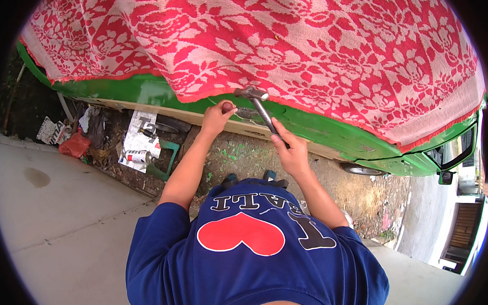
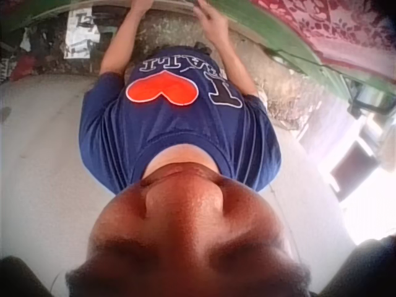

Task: The person uses a hammer to drive nails into the wooden frame of a green vehicle covered with a red and white patterned cloth. The person repeatedly positions nails and strikes them with the hammer along the vehicle's edge.

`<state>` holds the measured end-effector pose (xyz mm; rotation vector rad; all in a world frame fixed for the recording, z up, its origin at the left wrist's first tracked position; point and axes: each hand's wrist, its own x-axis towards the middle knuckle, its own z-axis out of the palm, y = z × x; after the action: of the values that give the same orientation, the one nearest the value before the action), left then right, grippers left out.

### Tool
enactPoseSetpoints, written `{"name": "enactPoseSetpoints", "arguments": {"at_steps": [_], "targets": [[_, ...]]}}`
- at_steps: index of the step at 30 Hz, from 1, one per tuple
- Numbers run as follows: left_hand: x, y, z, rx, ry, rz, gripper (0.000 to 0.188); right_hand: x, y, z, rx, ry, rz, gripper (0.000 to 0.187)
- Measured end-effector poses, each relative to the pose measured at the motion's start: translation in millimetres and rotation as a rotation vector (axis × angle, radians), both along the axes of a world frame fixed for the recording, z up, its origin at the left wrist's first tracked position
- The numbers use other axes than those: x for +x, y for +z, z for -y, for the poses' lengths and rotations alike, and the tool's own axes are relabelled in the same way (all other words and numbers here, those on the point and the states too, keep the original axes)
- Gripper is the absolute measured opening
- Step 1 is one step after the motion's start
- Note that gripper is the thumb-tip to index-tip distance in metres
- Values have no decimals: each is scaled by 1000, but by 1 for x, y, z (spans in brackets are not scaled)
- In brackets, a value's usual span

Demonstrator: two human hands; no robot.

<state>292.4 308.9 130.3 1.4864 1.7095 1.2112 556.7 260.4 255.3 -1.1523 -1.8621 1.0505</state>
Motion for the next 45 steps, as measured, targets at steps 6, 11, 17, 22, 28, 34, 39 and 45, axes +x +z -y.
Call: {"name": "enactPoseSetpoints", "arguments": {"at_steps": [6,11,17,22,28,34,39,45], "targets": [[3,15,-3,-103,43,-63,20,-9,-16,-15,214,71,393,46],[-2,3,-1,34,26,66,20,-9,-12,-12,175,31,137,44],[1,3,-7,-45,19,-58,27,-15,-10,-14,184,105,251,45],[5,13,-6,-91,22,-157,29,-14,-7,-4,149,40,130,43],[10,12,-12,-121,-30,-181,29,-17,-3,-8,75,79,334,43],[5,-9,-6,-86,-11,-116,28,-15,-26,5,87,31,92,44],[-7,-10,-1,34,28,86,23,-5,-6,5,-128,-63,6,44],[-7,10,5,43,19,51,21,10,-16,1,-269,-110,-77,44]]}}
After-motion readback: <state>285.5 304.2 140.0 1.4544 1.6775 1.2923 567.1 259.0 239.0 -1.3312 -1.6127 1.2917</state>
